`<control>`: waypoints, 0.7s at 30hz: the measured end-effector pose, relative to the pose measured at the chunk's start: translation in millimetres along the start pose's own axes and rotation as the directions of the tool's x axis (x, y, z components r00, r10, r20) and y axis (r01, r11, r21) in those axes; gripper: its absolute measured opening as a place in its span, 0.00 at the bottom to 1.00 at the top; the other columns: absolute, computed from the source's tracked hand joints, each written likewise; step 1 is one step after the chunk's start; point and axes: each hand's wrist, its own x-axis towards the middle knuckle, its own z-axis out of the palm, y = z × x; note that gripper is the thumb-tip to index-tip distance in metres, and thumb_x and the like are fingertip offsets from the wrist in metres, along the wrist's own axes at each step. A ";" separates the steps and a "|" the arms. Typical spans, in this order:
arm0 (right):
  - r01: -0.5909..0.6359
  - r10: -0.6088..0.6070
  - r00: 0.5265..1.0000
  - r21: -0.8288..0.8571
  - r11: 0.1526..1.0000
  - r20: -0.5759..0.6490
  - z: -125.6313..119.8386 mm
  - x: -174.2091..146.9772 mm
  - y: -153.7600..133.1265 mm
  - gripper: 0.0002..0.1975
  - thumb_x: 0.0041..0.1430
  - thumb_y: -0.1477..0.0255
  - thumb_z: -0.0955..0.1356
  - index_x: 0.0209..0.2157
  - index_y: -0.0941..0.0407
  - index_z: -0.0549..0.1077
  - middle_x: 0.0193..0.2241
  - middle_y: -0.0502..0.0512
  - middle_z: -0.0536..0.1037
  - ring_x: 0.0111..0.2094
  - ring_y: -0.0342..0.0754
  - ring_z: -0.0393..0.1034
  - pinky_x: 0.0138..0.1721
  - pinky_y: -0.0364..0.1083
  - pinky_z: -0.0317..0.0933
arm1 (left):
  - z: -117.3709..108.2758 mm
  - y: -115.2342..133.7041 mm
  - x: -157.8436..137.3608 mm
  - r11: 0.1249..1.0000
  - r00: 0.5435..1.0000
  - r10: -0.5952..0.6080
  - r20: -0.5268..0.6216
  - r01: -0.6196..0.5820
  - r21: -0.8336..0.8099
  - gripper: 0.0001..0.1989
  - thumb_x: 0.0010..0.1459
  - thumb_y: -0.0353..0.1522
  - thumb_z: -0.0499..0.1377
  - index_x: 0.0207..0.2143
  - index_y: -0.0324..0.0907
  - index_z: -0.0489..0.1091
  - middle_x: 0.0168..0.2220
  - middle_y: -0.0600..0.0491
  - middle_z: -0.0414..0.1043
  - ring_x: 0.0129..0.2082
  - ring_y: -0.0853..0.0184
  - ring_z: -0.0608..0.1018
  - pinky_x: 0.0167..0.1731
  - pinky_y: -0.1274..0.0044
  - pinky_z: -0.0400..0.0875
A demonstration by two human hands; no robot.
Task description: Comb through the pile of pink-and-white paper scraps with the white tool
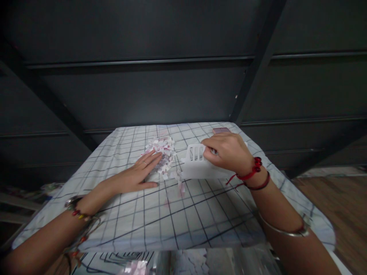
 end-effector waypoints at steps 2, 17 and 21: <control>0.004 -0.004 1.000 0.024 1.000 0.001 0.2 -0.1 -0.7 0.11 0.49 0.76 0.59 0.22 0.54 0.71 0.21 0.49 0.75 0.26 0.45 0.70 0.31 0.43 0.61 | -0.1 0.0 0.0 1.000 1.000 0.002 0.002 -0.002 -0.002 0.40 0.59 0.47 0.50 0.61 0.46 0.23 0.63 0.42 0.32 0.61 0.49 0.37 0.55 0.56 0.42; 0.084 -0.085 0.996 0.154 0.984 0.000 -1.6 2.0 -7.1 0.11 0.51 0.77 0.60 0.20 0.56 0.69 0.20 0.49 0.74 0.24 0.43 0.69 0.30 0.42 0.60 | 0.4 -0.6 0.3 1.000 1.000 0.019 -0.009 -0.019 0.009 0.40 0.60 0.45 0.50 0.61 0.44 0.26 0.62 0.40 0.33 0.60 0.48 0.38 0.55 0.56 0.41; 0.132 -0.133 0.991 0.232 0.964 -0.010 -2.7 3.2 -10.3 0.11 0.51 0.78 0.60 0.20 0.55 0.68 0.20 0.49 0.73 0.23 0.41 0.68 0.29 0.41 0.59 | 0.7 -0.4 0.5 1.000 1.000 0.023 -0.018 -0.023 0.013 0.39 0.60 0.46 0.50 0.61 0.44 0.26 0.62 0.40 0.35 0.60 0.48 0.39 0.55 0.56 0.41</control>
